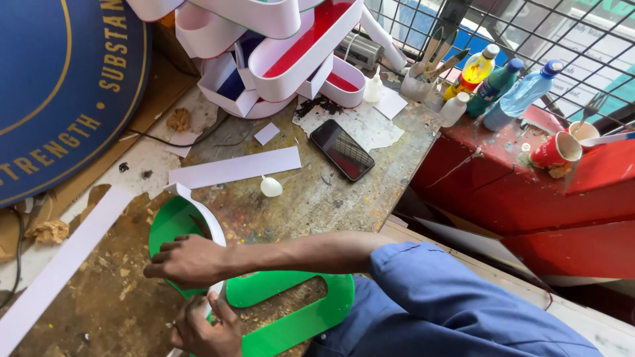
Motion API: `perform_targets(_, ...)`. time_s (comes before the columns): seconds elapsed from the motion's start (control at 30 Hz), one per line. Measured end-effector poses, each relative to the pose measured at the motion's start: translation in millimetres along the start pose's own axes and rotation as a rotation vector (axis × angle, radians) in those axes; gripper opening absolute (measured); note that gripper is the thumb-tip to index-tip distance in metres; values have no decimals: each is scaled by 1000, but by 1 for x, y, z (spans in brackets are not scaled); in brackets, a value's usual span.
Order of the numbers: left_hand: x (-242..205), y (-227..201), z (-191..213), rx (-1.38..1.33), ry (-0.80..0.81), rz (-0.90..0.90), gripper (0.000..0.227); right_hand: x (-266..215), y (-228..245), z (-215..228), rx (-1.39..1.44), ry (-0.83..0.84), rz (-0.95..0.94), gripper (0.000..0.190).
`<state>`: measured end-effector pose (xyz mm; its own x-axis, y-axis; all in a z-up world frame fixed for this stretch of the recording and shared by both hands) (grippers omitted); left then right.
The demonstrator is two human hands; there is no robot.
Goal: The person applies glue to a white strip and attaches it to a green cutout on a workbench. They use a heat gun to warm the materials and press the strip into place, repeating the process to secure the attachment.
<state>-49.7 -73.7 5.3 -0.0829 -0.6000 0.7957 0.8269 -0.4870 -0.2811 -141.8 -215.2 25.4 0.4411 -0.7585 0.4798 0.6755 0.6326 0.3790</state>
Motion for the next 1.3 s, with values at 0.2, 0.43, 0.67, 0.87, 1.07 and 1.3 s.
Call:
perform_targets(0.2, 3, 0, -2, -6, -19, -24, 15, -2, -12, -48, -90, 253, -92, 37)
perform_targets(0.43, 4, -2, -5, 60, 15, -11, 23, -2, -9, -45, -91, 345, -106, 28)
perform_targets(0.67, -15, 18, -22, 147, 74, 53, 21, -5, -12, -34, -45, 147, -35, 23)
perform_targets(0.87, -9, 13, -9, 126, 101, -10, 19, -6, 8, -23, -96, -51, 120, 6)
perform_targets(1.07, -5, 6, -7, 63, 122, -4, 16, 2, 27, -9, -100, 136, 85, 16)
perform_targets(1.3, -15, 12, -22, 15, 69, -11, 16, -12, -26, -53, -37, 143, -22, 24)
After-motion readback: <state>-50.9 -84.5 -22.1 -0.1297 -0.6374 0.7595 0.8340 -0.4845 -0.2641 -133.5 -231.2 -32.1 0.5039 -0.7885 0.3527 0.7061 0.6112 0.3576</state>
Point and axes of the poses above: each hand's wrist, its own x-axis towards the middle knuckle, its own z-axis out of the back of the hand, y = z × x, the point moved 6 cm from there along x, towards the middle knuckle, and after that the axes turned 2 degrees about -y, right-handed, at the moved point
